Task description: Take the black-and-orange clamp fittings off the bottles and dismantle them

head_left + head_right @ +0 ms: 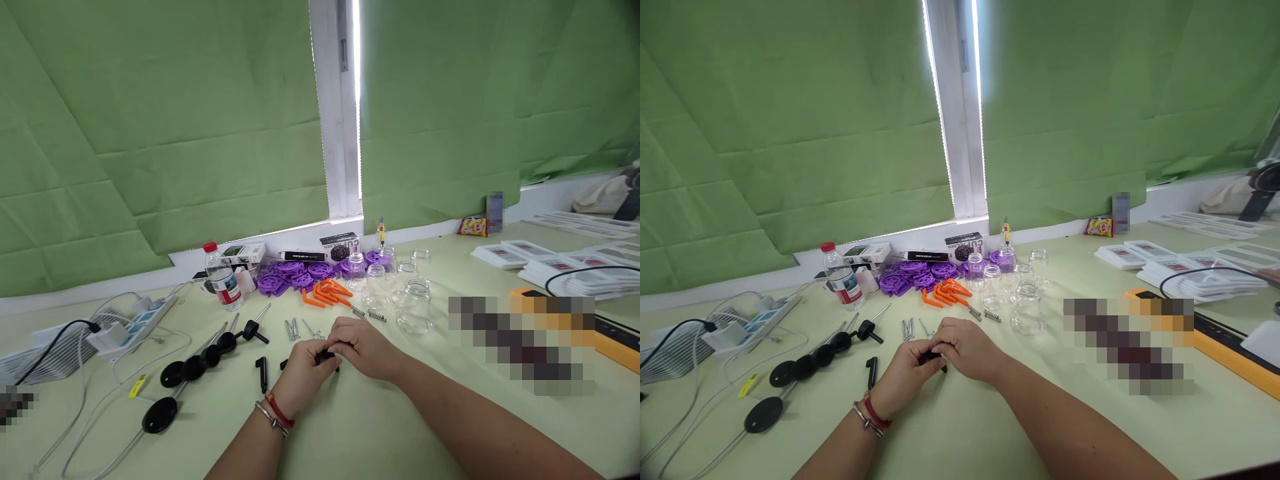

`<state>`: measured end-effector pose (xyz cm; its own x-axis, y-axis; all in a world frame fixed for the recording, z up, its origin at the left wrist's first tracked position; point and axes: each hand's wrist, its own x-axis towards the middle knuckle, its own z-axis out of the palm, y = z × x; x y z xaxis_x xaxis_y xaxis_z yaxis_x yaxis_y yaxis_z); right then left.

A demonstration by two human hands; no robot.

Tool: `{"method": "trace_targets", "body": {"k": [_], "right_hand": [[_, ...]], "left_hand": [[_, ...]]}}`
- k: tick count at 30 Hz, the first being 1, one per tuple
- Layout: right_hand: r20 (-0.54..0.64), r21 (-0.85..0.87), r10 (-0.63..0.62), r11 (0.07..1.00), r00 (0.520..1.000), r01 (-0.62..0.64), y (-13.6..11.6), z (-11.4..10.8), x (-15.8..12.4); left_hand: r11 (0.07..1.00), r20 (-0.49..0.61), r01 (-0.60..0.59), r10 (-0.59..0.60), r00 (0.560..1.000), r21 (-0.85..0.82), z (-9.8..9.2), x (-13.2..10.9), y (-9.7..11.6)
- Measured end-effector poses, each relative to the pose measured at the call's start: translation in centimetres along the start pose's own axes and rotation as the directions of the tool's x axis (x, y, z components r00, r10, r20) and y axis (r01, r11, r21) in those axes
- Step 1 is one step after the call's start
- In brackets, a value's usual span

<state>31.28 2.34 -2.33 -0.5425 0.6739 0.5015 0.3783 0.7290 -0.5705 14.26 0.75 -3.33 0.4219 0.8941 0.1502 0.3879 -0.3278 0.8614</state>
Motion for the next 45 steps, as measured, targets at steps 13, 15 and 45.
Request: {"method": "trace_targets", "body": {"k": [13, 15, 45], "right_hand": [[0.074, -0.005, -0.013, 1.000, 0.997, 0.013, 0.2, -0.4, 0.0], [0.096, -0.019, -0.013, 1.000, 0.995, 0.015, 0.2, -0.3, -0.1], [-0.211, -0.438, 0.629, 0.623, 0.748, -0.648, 7.1, -0.8, 0.5]], "left_hand": [[0.997, 0.003, 0.029, -0.029, 1.000, -0.078, 0.4, 0.3, -0.5], [0.997, -0.006, 0.025, -0.025, 1.000, -0.076, 0.3, 0.3, -0.4], [0.994, 0.026, 0.054, -0.057, 0.998, 0.098, 0.0, -0.1, -0.3]]}}
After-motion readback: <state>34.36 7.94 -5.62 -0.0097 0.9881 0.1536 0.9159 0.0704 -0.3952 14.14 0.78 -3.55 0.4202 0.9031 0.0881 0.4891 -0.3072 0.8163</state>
